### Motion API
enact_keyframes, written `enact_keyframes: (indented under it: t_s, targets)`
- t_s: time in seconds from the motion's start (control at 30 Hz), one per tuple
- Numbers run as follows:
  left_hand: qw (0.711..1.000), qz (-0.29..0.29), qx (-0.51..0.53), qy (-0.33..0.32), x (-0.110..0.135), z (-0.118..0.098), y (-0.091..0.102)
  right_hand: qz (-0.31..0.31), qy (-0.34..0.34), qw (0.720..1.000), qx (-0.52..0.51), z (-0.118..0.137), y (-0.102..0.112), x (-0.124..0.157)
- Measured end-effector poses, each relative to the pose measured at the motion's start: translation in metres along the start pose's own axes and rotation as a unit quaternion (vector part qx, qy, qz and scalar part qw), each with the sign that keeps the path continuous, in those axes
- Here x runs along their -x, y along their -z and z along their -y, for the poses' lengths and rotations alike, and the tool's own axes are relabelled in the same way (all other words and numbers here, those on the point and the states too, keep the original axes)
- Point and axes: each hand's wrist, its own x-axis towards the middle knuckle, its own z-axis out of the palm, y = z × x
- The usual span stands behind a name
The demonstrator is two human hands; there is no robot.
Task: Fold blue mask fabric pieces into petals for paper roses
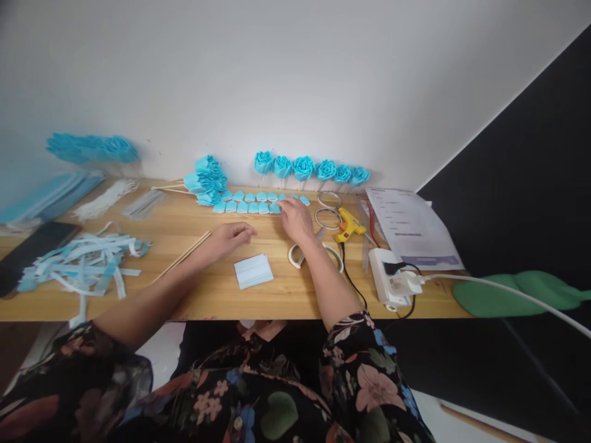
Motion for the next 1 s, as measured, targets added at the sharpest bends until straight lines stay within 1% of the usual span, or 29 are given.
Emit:
enact_keyframes:
  t_s: [0.07, 0.1, 0.23, 0.37, 0.43, 0.5, 0.57, 0.6, 0.67, 0.73, 0.83, 1.0]
  targets:
    - [0.992, -0.017, -0.105, -0.065, 0.0, -0.001, 0.003, -0.009, -0.006, 1.0, 0.001, 0.001, 0.008, 0.001]
    - [0.987, -0.018, -0.139, -0.084, 0.001, -0.001, 0.005, -0.01, -0.008, 1.0, 0.004, 0.001, 0.012, 0.001]
    - [0.969, 0.018, -0.224, -0.097, 0.008, -0.009, 0.015, -0.02, -0.012, 0.999, 0.026, 0.005, 0.026, 0.0]
    - [0.931, 0.085, -0.338, -0.107, 0.016, -0.023, 0.03, -0.054, -0.034, 0.996, 0.055, 0.006, 0.039, 0.0]
    - [0.911, 0.095, -0.391, -0.093, 0.015, -0.027, 0.041, -0.066, -0.048, 0.995, 0.062, 0.005, 0.044, 0.0]
    - [0.881, 0.103, -0.459, -0.05, 0.009, -0.028, 0.053, -0.076, -0.063, 0.993, 0.065, 0.002, 0.047, -0.001]
    - [0.839, 0.127, -0.529, -0.005, 0.003, -0.023, 0.064, -0.085, -0.079, 0.991, 0.068, 0.0, 0.049, -0.001]
    - [0.823, 0.13, -0.554, 0.01, 0.0, -0.02, 0.069, -0.088, -0.085, 0.99, 0.07, -0.001, 0.049, -0.001]
    - [0.8, 0.131, -0.586, 0.026, -0.004, -0.01, 0.076, -0.089, -0.091, 0.989, 0.074, -0.002, 0.048, -0.001]
    - [0.79, 0.13, -0.598, 0.027, -0.006, 0.0, 0.078, -0.084, -0.087, 0.99, 0.076, -0.002, 0.047, 0.0]
    - [0.79, 0.125, -0.599, 0.031, -0.008, 0.009, 0.074, -0.075, -0.081, 0.991, 0.08, -0.001, 0.046, 0.0]
    - [0.786, 0.095, -0.61, 0.036, -0.014, 0.011, 0.066, -0.06, -0.09, 0.99, 0.088, 0.001, 0.048, 0.001]
